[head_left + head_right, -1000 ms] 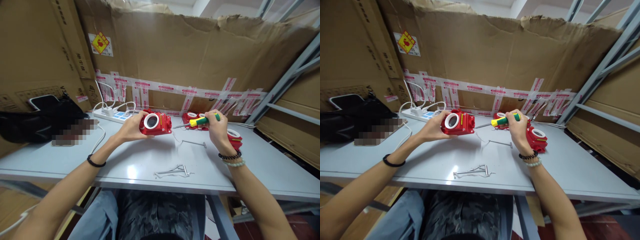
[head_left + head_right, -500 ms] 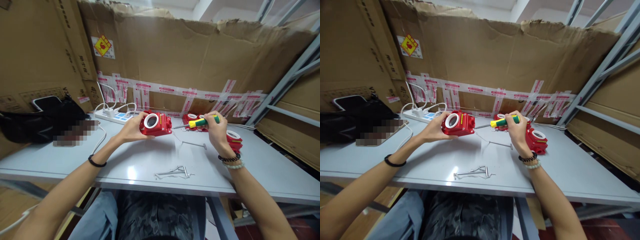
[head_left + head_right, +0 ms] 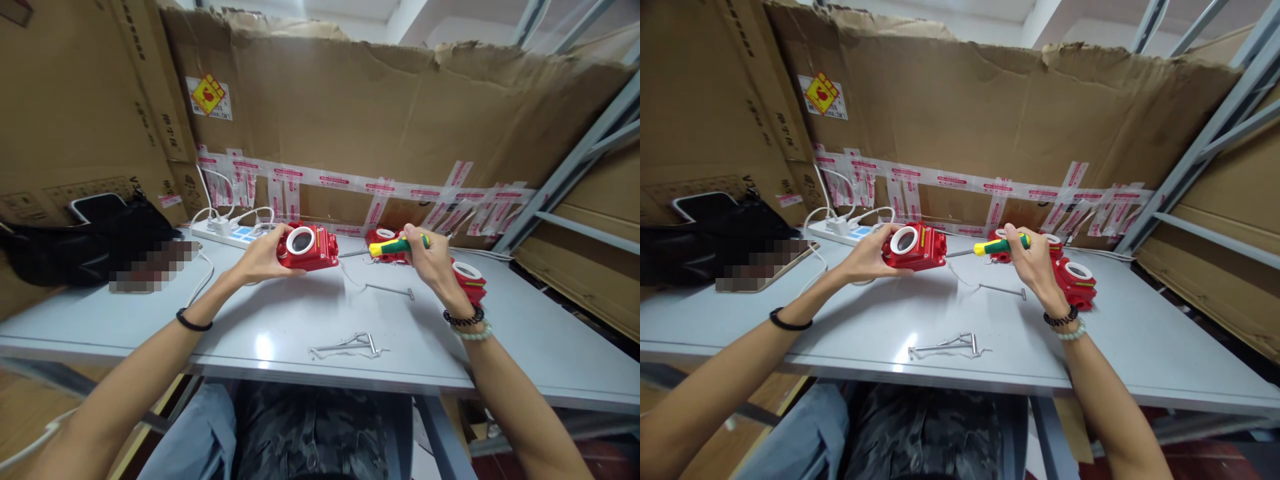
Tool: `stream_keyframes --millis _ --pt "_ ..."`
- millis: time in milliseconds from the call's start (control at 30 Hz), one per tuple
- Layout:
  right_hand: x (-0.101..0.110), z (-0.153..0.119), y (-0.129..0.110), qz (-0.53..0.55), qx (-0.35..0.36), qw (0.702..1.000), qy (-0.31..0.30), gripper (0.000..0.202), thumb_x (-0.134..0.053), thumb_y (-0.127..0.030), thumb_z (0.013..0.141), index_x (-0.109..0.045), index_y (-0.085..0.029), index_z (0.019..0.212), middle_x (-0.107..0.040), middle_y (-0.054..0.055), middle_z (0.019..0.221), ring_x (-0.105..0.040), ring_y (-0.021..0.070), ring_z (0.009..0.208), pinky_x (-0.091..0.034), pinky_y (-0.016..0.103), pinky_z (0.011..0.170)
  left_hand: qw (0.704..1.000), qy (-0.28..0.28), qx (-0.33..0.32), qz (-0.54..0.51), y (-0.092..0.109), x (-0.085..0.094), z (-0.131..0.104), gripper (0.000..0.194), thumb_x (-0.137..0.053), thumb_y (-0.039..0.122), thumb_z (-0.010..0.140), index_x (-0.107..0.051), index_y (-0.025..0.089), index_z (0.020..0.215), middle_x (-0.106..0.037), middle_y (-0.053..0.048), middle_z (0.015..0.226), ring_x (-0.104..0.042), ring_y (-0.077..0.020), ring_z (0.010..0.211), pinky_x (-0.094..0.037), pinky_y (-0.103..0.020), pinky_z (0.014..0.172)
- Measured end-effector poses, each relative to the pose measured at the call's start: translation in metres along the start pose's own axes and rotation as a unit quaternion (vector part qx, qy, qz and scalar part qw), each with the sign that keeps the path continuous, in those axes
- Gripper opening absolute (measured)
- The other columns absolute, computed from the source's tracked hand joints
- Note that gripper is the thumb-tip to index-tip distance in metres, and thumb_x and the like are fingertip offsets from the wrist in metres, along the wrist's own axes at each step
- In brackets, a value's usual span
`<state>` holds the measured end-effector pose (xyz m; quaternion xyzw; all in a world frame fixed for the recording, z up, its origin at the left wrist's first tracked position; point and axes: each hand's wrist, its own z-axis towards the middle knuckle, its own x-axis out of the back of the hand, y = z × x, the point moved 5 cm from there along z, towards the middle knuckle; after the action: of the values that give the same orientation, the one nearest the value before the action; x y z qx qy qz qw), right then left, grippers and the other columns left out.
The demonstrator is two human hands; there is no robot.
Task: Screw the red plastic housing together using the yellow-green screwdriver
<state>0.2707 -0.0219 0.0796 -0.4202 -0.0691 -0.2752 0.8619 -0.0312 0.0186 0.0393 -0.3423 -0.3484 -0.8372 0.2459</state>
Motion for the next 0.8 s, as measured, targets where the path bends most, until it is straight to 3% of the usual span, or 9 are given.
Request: stream_keyframes --millis 100,200,300,467,600,800 --pt "0.0001 0.0024 0.0046 0.017 -0.053 0.997 -0.055 0.033 -0.057 -0.047 0.08 -0.058 -0.017 0.066 -0.043 -0.005 0.047 -0.037 0.0077 0.043 -0.027 0.022 0.04 1.0 0.004 0.004 0.013 0.0001 0.0015 -0.0004 0.074 -0.077 0.052 0.055 -0.045 0.022 0.115 -0.063 -0.007 0.108 -0.062 -0.027 0.092 -0.048 -0.039 0.079" --pt "0.0006 0.0021 0.0032 0.048 -0.085 0.989 -0.108 0.017 -0.064 -0.028 0.072 -0.06 -0.018 0.085 -0.053 -0.005 0.059 -0.046 0.0089 0.052 -0.035 0.022 0.048 1.0 0.005 0.004 0.012 0.0003 0.0023 -0.0008 0.073 -0.076 0.051 0.056 -0.045 0.022 0.116 -0.062 -0.007 0.109 -0.062 -0.0269 0.092 -0.048 -0.039 0.079" --pt "0.003 0.0005 -0.001 0.036 -0.083 0.988 -0.124 0.027 -0.065 -0.017 0.065 -0.059 -0.02 0.091 -0.057 -0.004 0.072 -0.049 0.009 0.058 -0.038 0.022 0.053 1.0 0.007 0.002 0.008 0.0015 0.0029 -0.0011 0.072 -0.076 0.05 0.058 -0.044 0.022 0.116 -0.062 -0.007 0.109 -0.062 -0.0263 0.092 -0.048 -0.038 0.078" --pt "0.0021 -0.0006 0.0005 0.045 -0.075 0.988 -0.13 0.025 -0.069 -0.037 0.071 -0.063 -0.019 0.088 -0.062 0.001 0.085 -0.05 0.0084 0.061 -0.04 0.023 0.055 0.999 0.001 -0.006 0.034 0.0032 0.001 -0.0009 0.073 -0.077 0.052 0.056 -0.043 0.022 0.115 -0.062 -0.007 0.107 -0.061 -0.0268 0.092 -0.048 -0.037 0.077" --pt "-0.0002 0.0003 0.0032 0.094 -0.063 0.983 -0.147 0.031 -0.075 -0.033 0.066 -0.062 -0.019 0.091 -0.065 0.003 0.095 -0.057 0.0112 0.073 -0.044 0.023 0.062 0.999 -0.009 -0.01 0.052 0.0021 -0.0013 -0.0007 0.073 -0.075 0.055 0.057 -0.042 0.022 0.113 -0.062 -0.007 0.106 -0.061 -0.0276 0.092 -0.048 -0.036 0.074" --pt "-0.0033 -0.0033 -0.0014 0.068 -0.102 0.983 -0.136 0.029 -0.073 -0.04 0.068 -0.063 -0.016 0.081 -0.064 0.002 0.08 -0.049 0.0072 0.054 -0.04 0.022 0.049 0.998 -0.009 -0.017 0.052 0.0035 -0.0007 -0.0002 0.072 -0.075 0.054 0.057 -0.042 0.022 0.113 -0.062 -0.007 0.107 -0.061 -0.0267 0.091 -0.048 -0.036 0.075"
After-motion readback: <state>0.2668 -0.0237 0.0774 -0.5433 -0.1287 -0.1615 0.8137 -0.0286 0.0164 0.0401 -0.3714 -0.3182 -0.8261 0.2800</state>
